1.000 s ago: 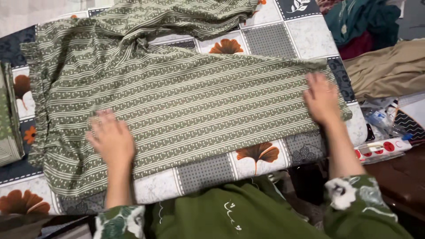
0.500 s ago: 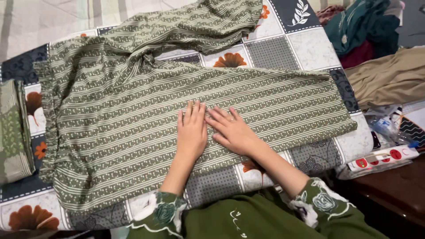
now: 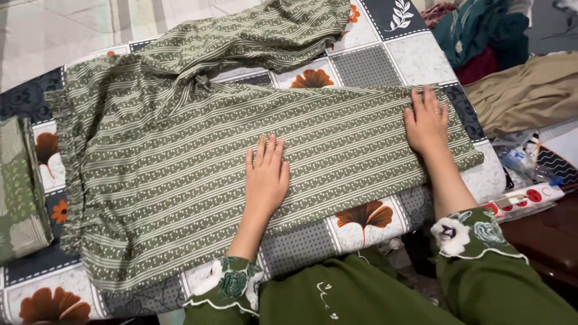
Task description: The person folds a green patterned top and a pair of matching patterned trousers on an ironing board, smoothing each piece with their hands after every fold.
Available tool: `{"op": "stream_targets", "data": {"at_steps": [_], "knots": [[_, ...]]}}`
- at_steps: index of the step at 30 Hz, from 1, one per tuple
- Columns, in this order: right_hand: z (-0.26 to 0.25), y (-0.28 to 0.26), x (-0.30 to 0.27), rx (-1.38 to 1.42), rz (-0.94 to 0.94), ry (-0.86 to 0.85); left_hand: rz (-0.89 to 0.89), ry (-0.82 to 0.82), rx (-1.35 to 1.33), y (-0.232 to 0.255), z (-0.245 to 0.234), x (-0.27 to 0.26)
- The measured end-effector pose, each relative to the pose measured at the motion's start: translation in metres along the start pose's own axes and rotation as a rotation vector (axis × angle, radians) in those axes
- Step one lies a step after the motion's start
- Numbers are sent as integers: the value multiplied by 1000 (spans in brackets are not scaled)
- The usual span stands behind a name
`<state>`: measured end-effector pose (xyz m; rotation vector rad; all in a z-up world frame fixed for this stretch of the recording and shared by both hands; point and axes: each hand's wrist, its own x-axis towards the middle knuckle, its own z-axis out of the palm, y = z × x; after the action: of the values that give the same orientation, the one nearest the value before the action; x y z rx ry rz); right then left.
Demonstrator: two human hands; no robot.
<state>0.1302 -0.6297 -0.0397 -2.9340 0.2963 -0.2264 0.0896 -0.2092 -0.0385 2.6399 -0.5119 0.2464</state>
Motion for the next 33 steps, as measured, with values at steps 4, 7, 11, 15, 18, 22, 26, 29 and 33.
{"op": "stream_targets", "data": {"at_steps": [4, 7, 11, 15, 18, 22, 26, 29, 33], "knots": [[-5, -68, -25, -1, -44, 242, -65, 50, -520, -20, -31, -7], [10, -133, -43, 170, -164, 191, -124, 309, -696, -55, -72, -36], [27, -216, -55, 270, -418, 115, -570, 606, -327, -136, -148, -110], [27, -292, -63, 396, -683, 106, -985, 722, 366, -236, -191, -221], [34, -343, -67, 447, -831, 106, -1292, 313, 27, -284, -196, -238], [43, -397, -86, 456, -957, 104, -1237, 269, -104, -279, -203, -185], [47, -422, -115, 430, -990, 25, -1209, 97, -80, -329, -184, -142], [52, -423, -116, 400, -969, -16, -1128, -100, -142, -338, -189, -122], [51, -423, -116, 431, -977, 6, -1036, -289, -210, -331, -194, -112]]}}
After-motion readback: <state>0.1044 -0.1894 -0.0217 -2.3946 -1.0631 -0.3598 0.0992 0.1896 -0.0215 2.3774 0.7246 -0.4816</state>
